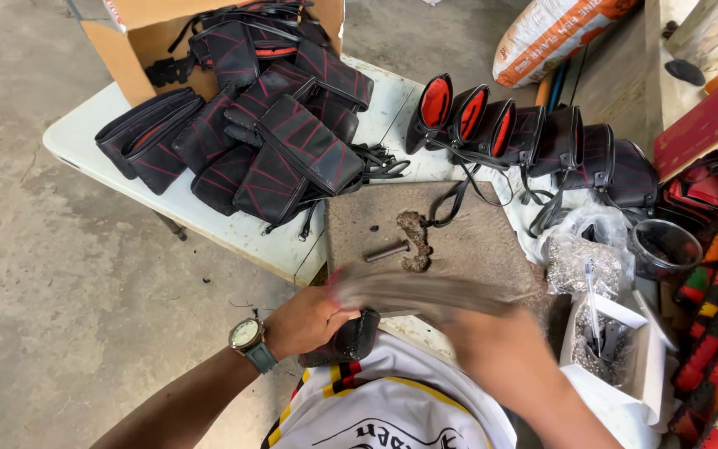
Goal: The person sits at a workbench and attaches black strap ends to small black zippered pouches, threading and securing the strap hardware by hand, then sets each finished pouch on the table with the others and picks up the next one.
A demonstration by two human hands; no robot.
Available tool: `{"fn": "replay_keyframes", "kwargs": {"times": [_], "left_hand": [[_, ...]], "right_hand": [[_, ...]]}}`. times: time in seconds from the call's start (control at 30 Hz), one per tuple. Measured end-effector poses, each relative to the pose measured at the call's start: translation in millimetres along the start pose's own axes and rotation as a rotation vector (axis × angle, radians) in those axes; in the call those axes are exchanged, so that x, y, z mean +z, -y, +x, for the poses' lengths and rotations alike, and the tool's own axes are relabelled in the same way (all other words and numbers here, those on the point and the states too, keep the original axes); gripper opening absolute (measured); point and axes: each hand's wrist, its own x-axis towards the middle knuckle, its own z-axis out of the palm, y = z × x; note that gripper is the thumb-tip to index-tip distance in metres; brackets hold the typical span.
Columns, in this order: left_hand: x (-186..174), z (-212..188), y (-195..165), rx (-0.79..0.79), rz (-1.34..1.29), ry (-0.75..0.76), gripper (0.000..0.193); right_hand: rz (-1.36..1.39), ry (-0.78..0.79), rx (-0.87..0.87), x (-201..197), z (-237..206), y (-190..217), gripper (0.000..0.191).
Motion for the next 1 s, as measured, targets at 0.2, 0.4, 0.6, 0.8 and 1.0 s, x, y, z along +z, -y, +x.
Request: {"fn": "replay_keyframes", "kwargs": {"times": [0.2, 0.4, 0.6, 0.8, 1.0], "left_hand": [[-4, 3, -1, -0.003, -0.004, -0.013, 0.014], [-2, 3, -3, -0.075, -0.029, 0.022, 0.018], [4, -1, 3, -0.095, -0.054, 0.054, 0.018], [12, -9, 14, 0.036, 0.045, -0.032, 0.015], [30, -4, 19, -0.221, 0.032, -0.286, 0.024]], "right_hand": [[-0.129, 0.313, 0.391, 21, -8, -51, 0.032], [-0.295, 0.235, 0.428, 56, -43, -97, 0.041], [-0.216, -0.034, 0.346, 68, -54, -52, 0.05], [0.415, 0.222, -0.04, 121, -50, 61, 0.07], [0.413, 0.129, -0.079, 137, -35, 66, 0.051]]}}
